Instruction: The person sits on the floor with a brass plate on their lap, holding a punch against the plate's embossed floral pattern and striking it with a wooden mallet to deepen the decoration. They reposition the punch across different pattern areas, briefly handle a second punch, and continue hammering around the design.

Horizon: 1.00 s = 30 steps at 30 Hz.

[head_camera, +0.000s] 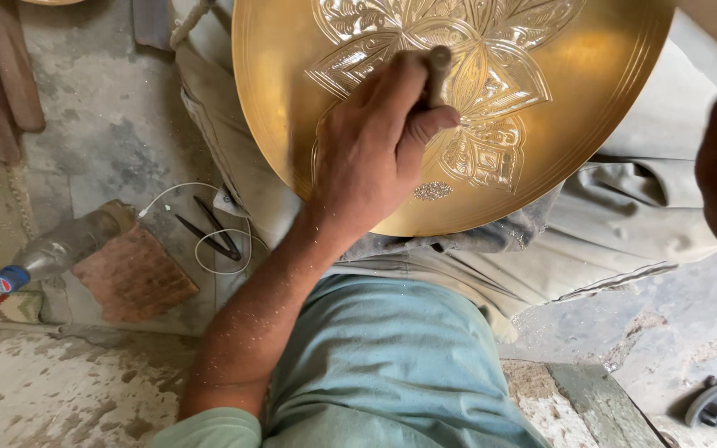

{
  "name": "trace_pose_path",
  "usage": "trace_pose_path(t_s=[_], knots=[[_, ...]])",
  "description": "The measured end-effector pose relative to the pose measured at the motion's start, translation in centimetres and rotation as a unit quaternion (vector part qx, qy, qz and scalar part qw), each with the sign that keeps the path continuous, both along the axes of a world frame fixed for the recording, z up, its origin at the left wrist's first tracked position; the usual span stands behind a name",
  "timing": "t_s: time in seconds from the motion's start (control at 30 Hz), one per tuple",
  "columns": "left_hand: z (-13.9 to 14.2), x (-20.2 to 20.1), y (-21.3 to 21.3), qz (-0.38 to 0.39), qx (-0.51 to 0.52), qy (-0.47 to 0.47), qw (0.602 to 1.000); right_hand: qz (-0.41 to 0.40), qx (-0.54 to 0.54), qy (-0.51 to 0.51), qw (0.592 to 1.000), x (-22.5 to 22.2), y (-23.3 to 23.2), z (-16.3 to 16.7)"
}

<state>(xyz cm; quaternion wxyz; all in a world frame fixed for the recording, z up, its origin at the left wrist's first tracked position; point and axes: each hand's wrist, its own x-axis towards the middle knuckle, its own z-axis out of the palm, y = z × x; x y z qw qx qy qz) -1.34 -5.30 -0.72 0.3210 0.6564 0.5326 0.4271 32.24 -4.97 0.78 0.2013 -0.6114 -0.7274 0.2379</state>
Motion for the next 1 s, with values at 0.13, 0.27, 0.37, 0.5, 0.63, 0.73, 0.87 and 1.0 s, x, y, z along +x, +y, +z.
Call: trace_pose_path(t_s=[0.13,0.27,0.37,0.5,0.63,0.73,0.87,1.0], knots=[[0.3,-0.2,1.8,-0.101,-0.013,0.090,0.991,-0.010,-0.002,0.008,1.000,0.8,-0.6,-0.3],[0.7,0.0,3.4,-0.184,0.009,0.120,0.975,-0.037,-0.017,0.029,0.999,1.8,-2.3,-0.8],[0.9,0.3,4.2,-0.216,0.043,0.119,0.968,-0.073,-0.029,0.049,0.996,2.0,-4.0,-1.0],[1.0,0.2,4.7,-0.259,0.033,0.128,0.957,-0.044,0.019,-0.006,0.999,0.6,-5.4,-1.0],[1.3,0.0,4.7,-0.255,0.025,0.146,0.955,0.023,0.060,-0.075,0.995,-1.0,-5.7,0.4],[1.6,0.1,4.4,-0.243,0.035,0.122,0.962,0.087,0.085,-0.042,0.992,-1.2,-4.7,1.1],[1.4,0.4,4.2,-0.233,0.012,0.130,0.964,0.139,0.139,-0.065,0.978,-1.5,-4.0,0.5],[0.9,0.3,3.8,-0.229,0.036,0.151,0.961,0.028,0.070,-0.064,0.995,-2.1,-5.6,0.8]])
